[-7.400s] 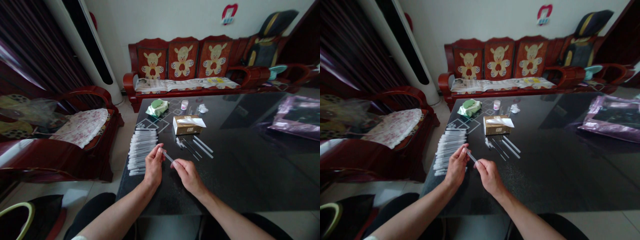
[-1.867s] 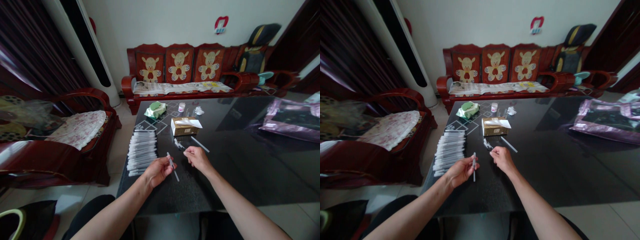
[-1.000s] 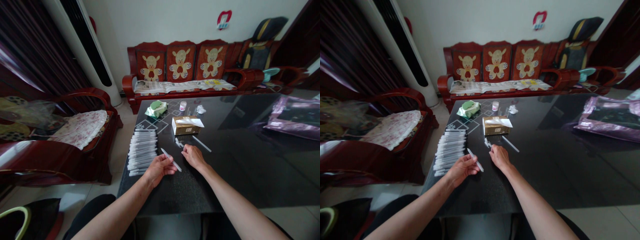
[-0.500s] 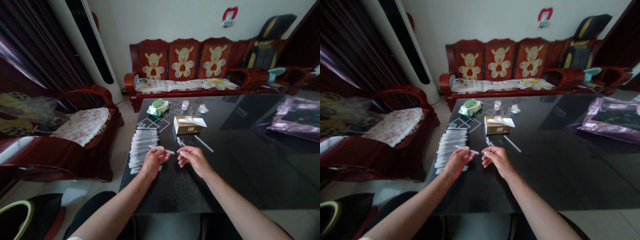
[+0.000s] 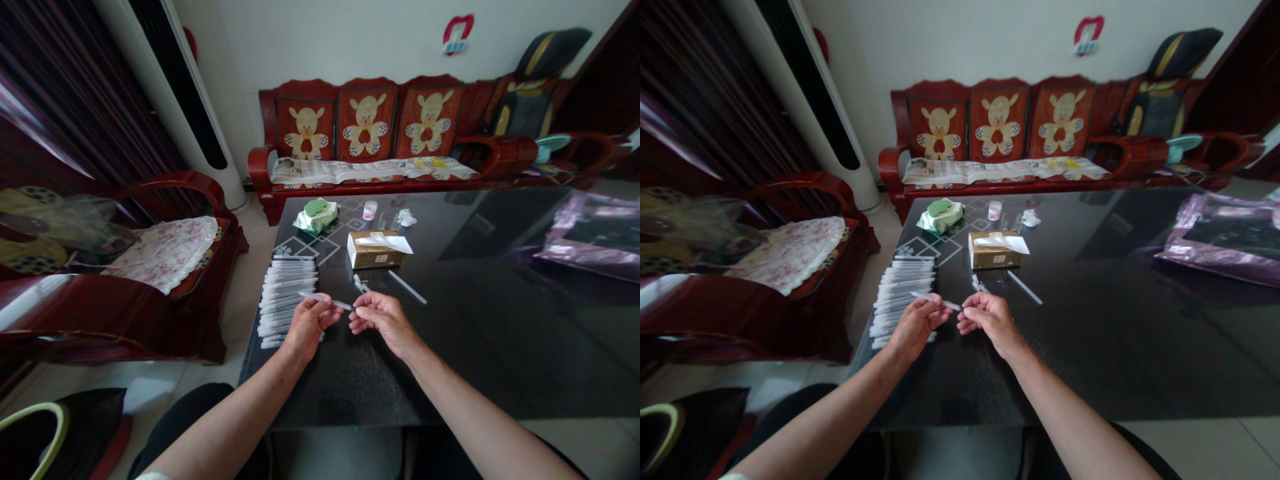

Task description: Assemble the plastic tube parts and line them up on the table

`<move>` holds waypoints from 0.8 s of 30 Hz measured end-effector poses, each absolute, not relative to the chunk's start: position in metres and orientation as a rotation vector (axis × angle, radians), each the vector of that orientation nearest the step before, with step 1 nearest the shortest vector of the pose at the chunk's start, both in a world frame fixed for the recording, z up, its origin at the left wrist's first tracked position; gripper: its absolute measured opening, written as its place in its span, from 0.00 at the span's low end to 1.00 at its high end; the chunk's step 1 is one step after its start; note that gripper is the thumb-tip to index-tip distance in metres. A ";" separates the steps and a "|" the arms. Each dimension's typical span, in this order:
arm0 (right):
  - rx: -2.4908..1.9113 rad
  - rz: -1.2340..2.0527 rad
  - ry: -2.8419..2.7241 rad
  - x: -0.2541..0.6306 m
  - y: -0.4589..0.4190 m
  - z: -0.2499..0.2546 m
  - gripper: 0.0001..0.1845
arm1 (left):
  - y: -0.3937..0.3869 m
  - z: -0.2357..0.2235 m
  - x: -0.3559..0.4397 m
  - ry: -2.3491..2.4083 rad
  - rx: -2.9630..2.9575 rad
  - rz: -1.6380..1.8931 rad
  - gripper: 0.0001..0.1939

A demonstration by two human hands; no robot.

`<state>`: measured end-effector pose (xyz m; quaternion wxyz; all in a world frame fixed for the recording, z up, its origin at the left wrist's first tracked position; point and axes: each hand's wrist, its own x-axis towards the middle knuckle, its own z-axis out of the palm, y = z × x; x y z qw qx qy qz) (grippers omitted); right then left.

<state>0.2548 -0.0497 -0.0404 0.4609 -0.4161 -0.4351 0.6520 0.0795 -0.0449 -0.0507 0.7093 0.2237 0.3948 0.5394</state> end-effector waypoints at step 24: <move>-1.037 1.576 -1.059 0.254 -0.051 -0.041 0.15 | -0.051 -0.044 0.082 0.864 0.609 1.235 0.13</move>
